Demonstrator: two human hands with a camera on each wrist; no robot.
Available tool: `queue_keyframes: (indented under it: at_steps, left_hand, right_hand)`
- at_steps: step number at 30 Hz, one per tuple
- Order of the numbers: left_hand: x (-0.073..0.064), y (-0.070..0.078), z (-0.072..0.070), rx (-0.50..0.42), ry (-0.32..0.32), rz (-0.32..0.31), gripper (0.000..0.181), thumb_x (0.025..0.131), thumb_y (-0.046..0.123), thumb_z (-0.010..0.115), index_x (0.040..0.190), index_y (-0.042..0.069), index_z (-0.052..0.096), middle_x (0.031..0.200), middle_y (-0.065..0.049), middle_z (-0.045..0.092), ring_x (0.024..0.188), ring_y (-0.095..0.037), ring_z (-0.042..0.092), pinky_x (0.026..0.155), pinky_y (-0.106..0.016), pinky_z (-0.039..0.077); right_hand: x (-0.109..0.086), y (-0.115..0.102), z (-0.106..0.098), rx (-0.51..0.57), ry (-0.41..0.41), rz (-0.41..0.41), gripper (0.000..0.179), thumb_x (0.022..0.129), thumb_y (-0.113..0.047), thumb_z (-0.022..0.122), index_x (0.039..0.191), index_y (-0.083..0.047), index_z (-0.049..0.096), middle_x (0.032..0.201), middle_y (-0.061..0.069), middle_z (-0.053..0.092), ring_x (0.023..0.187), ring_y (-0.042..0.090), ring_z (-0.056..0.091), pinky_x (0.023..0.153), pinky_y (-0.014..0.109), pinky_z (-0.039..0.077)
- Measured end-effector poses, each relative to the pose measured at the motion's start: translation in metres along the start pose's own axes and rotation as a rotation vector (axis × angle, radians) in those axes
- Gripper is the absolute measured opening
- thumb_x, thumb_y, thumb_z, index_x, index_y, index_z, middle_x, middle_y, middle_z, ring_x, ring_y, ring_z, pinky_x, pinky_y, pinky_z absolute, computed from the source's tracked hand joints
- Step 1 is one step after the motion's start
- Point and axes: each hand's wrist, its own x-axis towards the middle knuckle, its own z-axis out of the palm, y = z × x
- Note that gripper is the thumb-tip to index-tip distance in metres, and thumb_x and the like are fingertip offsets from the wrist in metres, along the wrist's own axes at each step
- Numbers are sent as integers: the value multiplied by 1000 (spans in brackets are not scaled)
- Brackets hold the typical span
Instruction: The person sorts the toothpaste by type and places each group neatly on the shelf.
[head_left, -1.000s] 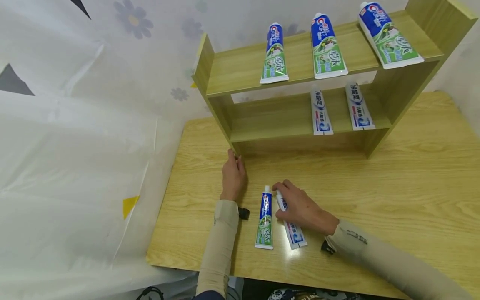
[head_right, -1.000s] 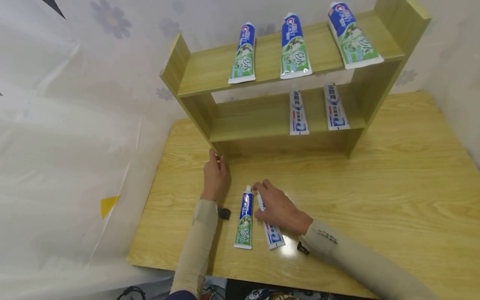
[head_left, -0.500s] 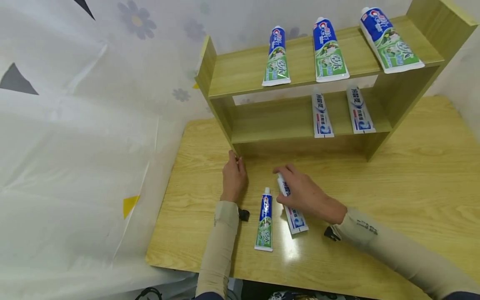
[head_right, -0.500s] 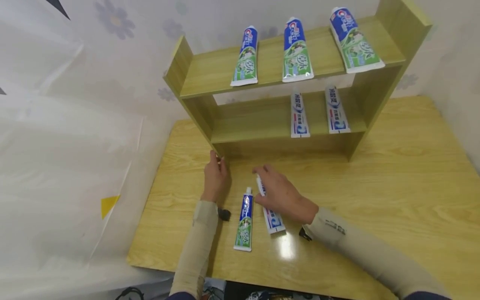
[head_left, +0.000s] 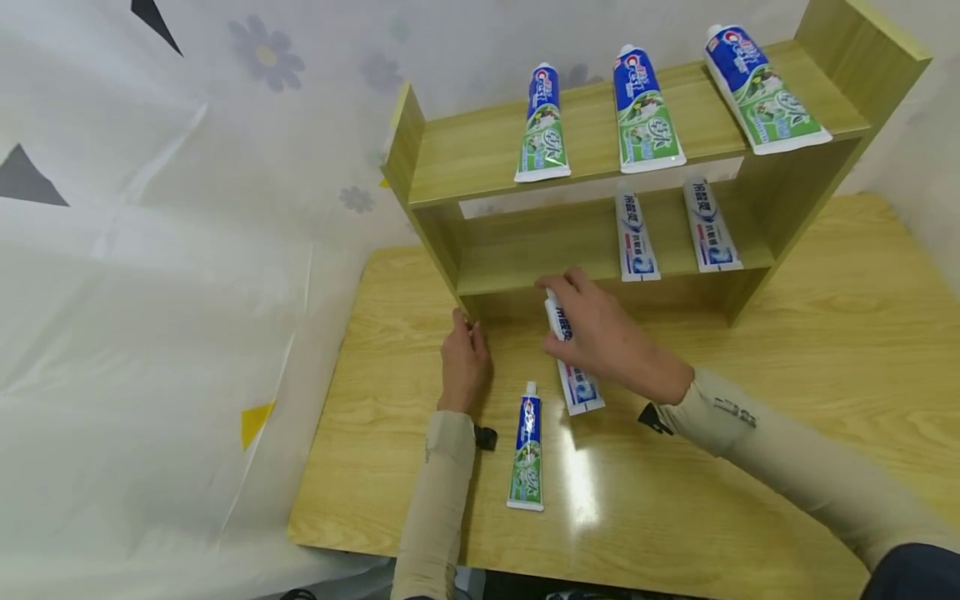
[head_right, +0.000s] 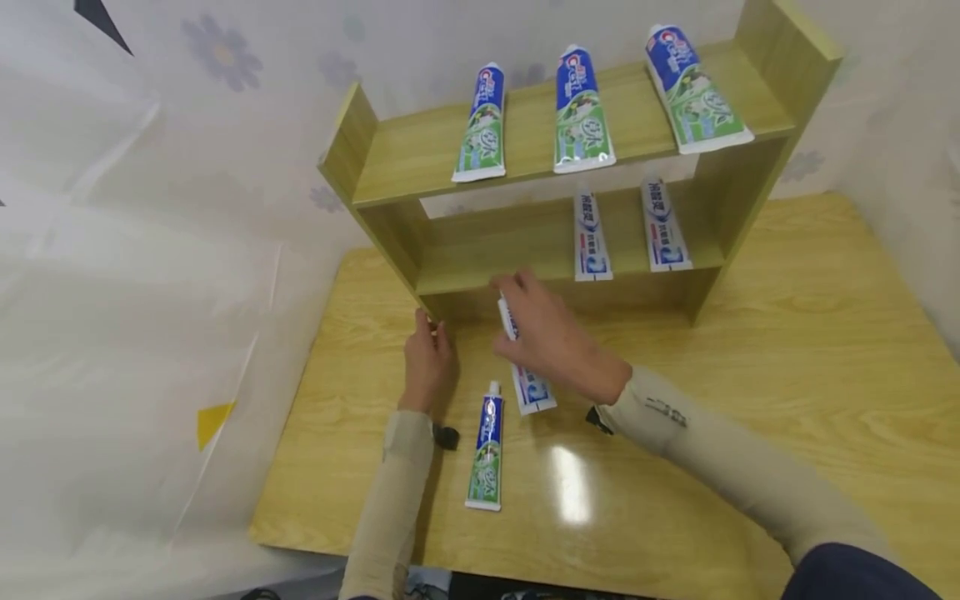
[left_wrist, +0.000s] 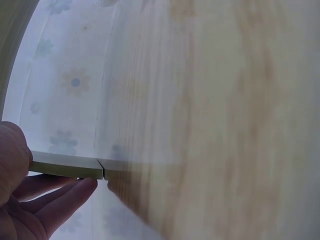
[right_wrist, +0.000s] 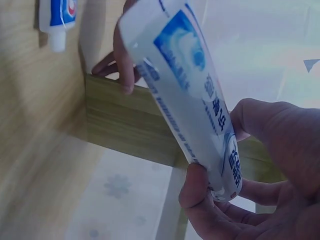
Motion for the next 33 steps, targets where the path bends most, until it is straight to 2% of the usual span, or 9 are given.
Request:
queue_keyframes:
  at_steps: [3,10,13,15,17,20,22,26,33]
  left_hand:
    - [0,-11,5,19,14,-10,24,119,34,43,126,12,50,78,-5,59,61,-15,53,55,-33,45]
    - [-4,0,-2,27,16,40,22,119,28,44,126,9,51,81,-9,64,64,-18,57,55,-35,47]
    - [-6,11,-5,24,4,8,15,118,20,48,123,6,51,82,-12,64,65,-22,59,57,-39,50]
    - [-5,0,2,32,3,5,22,119,29,44,123,8,51,81,-8,63,65,-17,57,57,-35,49]
    - [-6,16,-4,47,-19,-34,17,118,20,48,122,5,51,82,-13,64,64,-23,58,57,-40,51]
    - [-5,6,0,44,-8,-13,22,119,28,45,122,7,51,81,-9,63,64,-18,55,56,-36,48]
    - [-5,9,-2,43,-6,-9,18,119,24,47,123,7,52,81,-11,63,64,-20,56,57,-37,48]
    - [-1,-15,11,58,14,1,17,119,27,46,120,11,50,80,-5,61,63,-14,54,58,-33,47]
    - [-1,-3,2,46,29,54,21,119,27,45,122,8,51,78,-10,62,60,-18,54,53,-36,45]
  right_hand:
    - [8,-2,-8,-3,3,15,73,93,-14,76,159,-3,47,138,22,55,92,27,62,68,33,58]
    - [32,0,-22,19,47,26,70,93,-12,77,156,0,49,142,27,54,97,31,63,75,42,60]
    - [41,2,-25,10,60,33,71,93,-13,78,157,0,49,145,29,54,98,33,64,78,44,60]
    - [45,4,-25,2,61,42,72,93,-14,79,158,0,49,147,30,53,99,33,64,79,45,61]
    - [49,6,-26,-7,57,52,74,94,-14,79,159,0,47,149,30,51,102,33,64,81,45,61]
    - [54,8,-27,-10,49,61,74,95,-14,77,161,-1,45,152,30,49,105,35,65,83,46,62]
    - [58,10,-28,-12,48,59,75,96,-15,77,162,-1,44,154,29,48,106,35,65,83,45,62]
    - [69,12,-30,-16,66,52,75,97,-16,75,162,1,43,149,29,50,102,34,64,78,44,61]
    - [87,10,-35,-9,50,104,76,99,-15,70,166,1,37,142,28,50,98,34,63,75,41,60]
